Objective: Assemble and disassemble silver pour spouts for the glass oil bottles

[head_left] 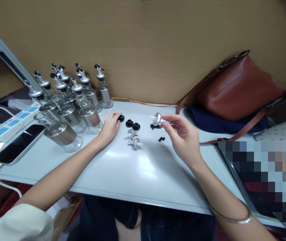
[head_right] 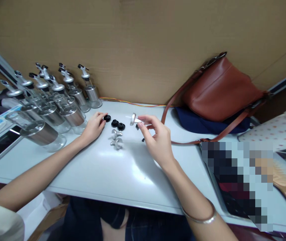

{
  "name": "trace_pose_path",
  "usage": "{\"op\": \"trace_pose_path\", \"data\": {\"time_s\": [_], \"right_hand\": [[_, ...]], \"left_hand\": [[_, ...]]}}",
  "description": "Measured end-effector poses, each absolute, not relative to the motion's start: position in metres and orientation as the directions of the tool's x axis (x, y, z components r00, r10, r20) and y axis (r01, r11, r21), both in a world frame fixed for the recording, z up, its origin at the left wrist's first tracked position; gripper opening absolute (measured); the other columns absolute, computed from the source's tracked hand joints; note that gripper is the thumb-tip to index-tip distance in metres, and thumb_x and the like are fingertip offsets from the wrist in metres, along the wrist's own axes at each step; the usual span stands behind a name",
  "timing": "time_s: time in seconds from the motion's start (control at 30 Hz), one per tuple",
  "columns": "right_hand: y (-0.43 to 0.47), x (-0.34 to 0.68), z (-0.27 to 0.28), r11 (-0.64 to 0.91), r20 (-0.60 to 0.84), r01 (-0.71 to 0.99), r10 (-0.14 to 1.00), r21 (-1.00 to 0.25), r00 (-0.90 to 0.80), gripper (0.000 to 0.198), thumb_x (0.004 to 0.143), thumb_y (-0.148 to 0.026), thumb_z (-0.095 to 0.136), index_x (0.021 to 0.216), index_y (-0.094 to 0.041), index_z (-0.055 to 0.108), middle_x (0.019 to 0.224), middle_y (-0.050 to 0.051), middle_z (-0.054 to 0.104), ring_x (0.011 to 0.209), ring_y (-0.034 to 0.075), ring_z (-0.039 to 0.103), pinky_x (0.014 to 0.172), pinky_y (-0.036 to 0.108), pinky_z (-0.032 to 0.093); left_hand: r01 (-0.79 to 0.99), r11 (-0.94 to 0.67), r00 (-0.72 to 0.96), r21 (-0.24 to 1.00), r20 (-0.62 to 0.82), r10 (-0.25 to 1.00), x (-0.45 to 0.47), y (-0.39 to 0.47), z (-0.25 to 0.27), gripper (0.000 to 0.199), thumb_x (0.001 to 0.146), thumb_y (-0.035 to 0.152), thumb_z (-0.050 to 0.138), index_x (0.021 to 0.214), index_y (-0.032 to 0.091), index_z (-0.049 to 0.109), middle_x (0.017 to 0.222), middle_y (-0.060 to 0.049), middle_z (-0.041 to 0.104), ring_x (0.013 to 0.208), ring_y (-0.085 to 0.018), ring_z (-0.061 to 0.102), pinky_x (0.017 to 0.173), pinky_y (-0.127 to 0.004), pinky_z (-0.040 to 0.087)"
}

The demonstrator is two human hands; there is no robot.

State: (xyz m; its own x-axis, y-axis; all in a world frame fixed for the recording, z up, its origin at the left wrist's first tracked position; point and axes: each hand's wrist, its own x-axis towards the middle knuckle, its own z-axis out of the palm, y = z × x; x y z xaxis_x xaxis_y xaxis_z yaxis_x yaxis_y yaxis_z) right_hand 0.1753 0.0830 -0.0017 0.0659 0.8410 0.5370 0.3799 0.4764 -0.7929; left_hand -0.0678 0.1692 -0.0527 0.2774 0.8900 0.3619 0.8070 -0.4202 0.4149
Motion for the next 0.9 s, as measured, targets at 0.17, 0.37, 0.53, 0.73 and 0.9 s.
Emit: {"op": "trace_pose_path", "data": {"time_s": [0.17, 0.37, 0.53, 0.73, 0.9], "right_hand": [[0.083, 0.174, -0.001, 0.467, 0.522, 0.368, 0.851, -0.804, 0.06, 0.011, 0.087, -0.03, 0.06, 0.094, -0.022, 0.062, 0.08, 0.002, 0.067, 0.075, 0.018, 0.065, 0.073, 0.035, 0.05], [0.08, 0.173, 0.003, 0.447, 0.494, 0.392, 0.869, -0.804, 0.022, 0.014, 0.088, -0.033, 0.059, 0.093, -0.021, 0.061, 0.082, 0.002, 0.069, 0.073, 0.018, 0.066, 0.068, 0.031, 0.049], [0.081, 0.175, 0.006, 0.393, 0.341, 0.486, 0.919, -0.78, -0.196, 0.016, 0.092, -0.033, 0.051, 0.091, -0.02, 0.06, 0.077, 0.002, 0.069, 0.065, 0.016, 0.065, 0.058, 0.026, 0.045], [0.083, 0.176, 0.002, 0.552, 0.238, 0.554, 0.809, -0.623, -0.537, 0.02, 0.093, -0.03, 0.049, 0.09, -0.021, 0.067, 0.087, 0.005, 0.063, 0.073, 0.015, 0.059, 0.065, 0.026, 0.045], [0.084, 0.177, -0.002, 0.452, 0.1, 0.586, 0.84, -0.672, -0.533, 0.014, 0.092, -0.023, 0.049, 0.094, -0.02, 0.062, 0.081, 0.003, 0.065, 0.07, 0.015, 0.059, 0.066, 0.027, 0.045]], "left_hand": [[0.724, -0.523, 0.418, 0.45, 0.316, 0.852, -0.064, 0.167, -0.05, 0.052, 0.085, 0.005, 0.036, 0.135, 0.016, 0.044, 0.127, -0.01, 0.057, 0.115, -0.018, 0.056, 0.104, -0.034, 0.043], [0.681, -0.56, 0.475, 0.472, 0.297, 0.828, -0.063, 0.164, -0.047, 0.032, 0.092, 0.027, 0.044, 0.121, 0.019, 0.055, 0.126, -0.01, 0.056, 0.12, -0.023, 0.052, 0.107, -0.039, 0.039], [0.695, -0.539, 0.436, 0.475, 0.317, 0.842, -0.064, 0.165, -0.048, 0.024, 0.093, 0.028, 0.043, 0.111, 0.019, 0.057, 0.108, -0.008, 0.062, 0.105, -0.023, 0.057, 0.097, -0.039, 0.044], [0.72, -0.51, 0.374, 0.471, 0.356, 0.856, -0.063, 0.163, -0.046, 0.029, 0.094, 0.022, 0.039, 0.118, 0.017, 0.054, 0.116, -0.01, 0.054, 0.114, -0.023, 0.05, 0.103, -0.041, 0.039], [0.6, -0.565, 0.41, 0.566, 0.389, 0.825, -0.053, 0.144, -0.033, 0.031, 0.098, 0.031, 0.032, 0.113, 0.018, 0.055, 0.112, -0.009, 0.056, 0.11, -0.02, 0.052, 0.102, -0.037, 0.04]]}}
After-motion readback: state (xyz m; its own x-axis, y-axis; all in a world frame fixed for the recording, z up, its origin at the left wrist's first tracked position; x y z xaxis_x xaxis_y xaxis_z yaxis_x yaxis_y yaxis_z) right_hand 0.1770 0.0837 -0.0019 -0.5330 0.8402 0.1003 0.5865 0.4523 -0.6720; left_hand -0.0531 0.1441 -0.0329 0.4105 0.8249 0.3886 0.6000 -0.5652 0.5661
